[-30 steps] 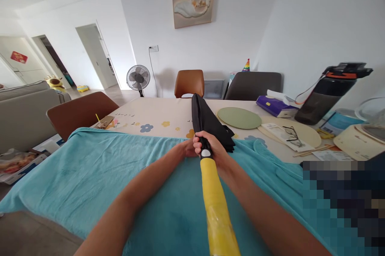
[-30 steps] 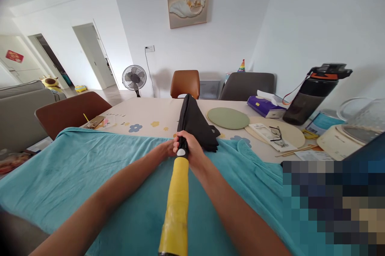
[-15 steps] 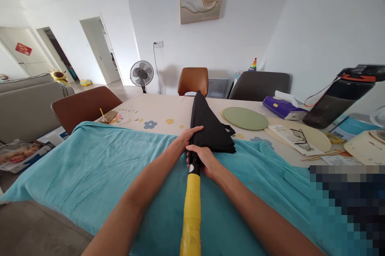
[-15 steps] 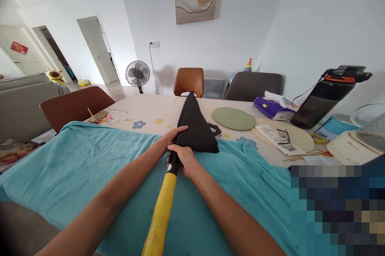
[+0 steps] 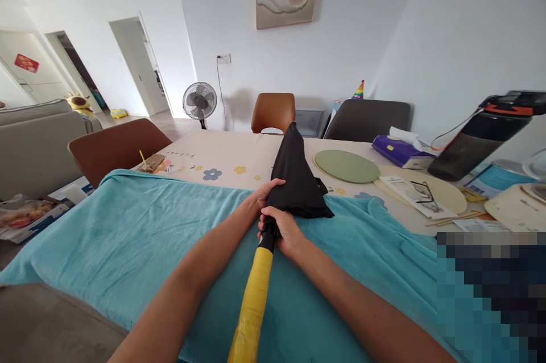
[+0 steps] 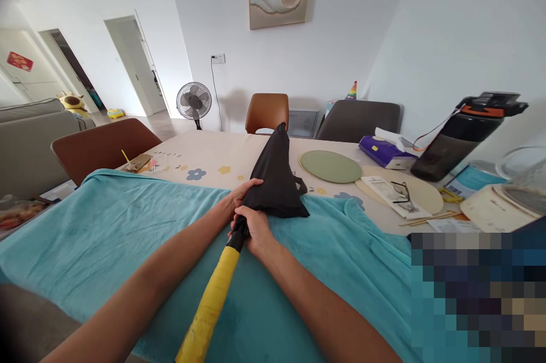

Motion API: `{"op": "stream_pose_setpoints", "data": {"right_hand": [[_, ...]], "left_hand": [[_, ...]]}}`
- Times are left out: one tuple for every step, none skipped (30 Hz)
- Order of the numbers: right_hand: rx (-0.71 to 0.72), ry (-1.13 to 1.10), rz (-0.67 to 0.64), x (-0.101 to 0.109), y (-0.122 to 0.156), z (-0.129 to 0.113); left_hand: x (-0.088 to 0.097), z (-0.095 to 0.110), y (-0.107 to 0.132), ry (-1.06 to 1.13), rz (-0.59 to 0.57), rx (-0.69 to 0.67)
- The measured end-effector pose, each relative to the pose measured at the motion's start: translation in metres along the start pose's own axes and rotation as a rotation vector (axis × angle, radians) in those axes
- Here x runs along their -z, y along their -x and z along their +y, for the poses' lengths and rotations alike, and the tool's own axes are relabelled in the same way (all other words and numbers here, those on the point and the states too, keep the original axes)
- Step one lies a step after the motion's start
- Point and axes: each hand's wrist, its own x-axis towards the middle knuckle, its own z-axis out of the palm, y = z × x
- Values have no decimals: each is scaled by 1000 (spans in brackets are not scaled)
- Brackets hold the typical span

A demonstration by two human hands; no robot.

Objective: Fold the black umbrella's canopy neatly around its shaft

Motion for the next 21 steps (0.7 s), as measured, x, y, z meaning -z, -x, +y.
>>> {"op": "stream_pose_setpoints", "data": {"right_hand": [[-9, 1, 12, 1, -1, -1], [-21, -4, 21, 2, -2, -2], [-31, -12, 29, 4, -4, -4], [-39, -21, 35, 5, -5, -5], [-43, -30, 40, 6, -7, -7], [-46, -36, 47, 7, -8, -8], [-52, -37, 55, 8, -9, -9], [-61, -36, 61, 9, -10, -10], [-70, -32, 63, 9, -11, -11], [-75, -26, 61, 9, -11, -11], [-79, -19, 58, 10, -12, -10], [-78, -13, 51, 10, -12, -10], [-70, -9, 42, 10, -13, -9], [-58, -10, 35, 11, -14, -8], [-43, -14, 29, 11, -15, -7], [-24, -17, 20, 12, -15, -5], [-3, -16, 5, 13, -16, -4], [20, -12, -12, 14, -16, -3], [41, -3, -30, 14, -16, -3], [63, 6, -45, 15, -17, -2], [85, 11, -54, 15, -16, -2]], "left_hand": [[-1, 0, -2, -34, 1, -22], [-2, 0, -4, -81, 24, -62], [-3, 0, -7, -143, 79, -120], [-4, 0, -10, -210, 149, -187], [-5, 0, -14, -270, 225, -250], [-5, 0, -16, -308, 299, -302], [-4, 1, -19, -336, 373, -351], [-4, 2, -20, -370, 448, -405], [-2, 3, -20, -421, 529, -475], [-1, 4, -19, -483, 603, -550], [0, 6, -16, -556, 668, -627], [1, 8, -13, -639, 716, -700], [0, 10, -9, -724, 740, -764], [-2, 12, -4, -806, 735, -819], [-7, 13, 0, -886, 706, -872], [-13, 15, 4, -962, 660, -922], [-20, 15, 6, -1031, 604, -964], [-29, 16, 7, -1096, 536, -995], [-39, 16, 6, -1163, 457, -1015], [-48, 16, 2, -1235, 365, -1028], [-57, 15, -2, -1316, 258, -1032]]}}
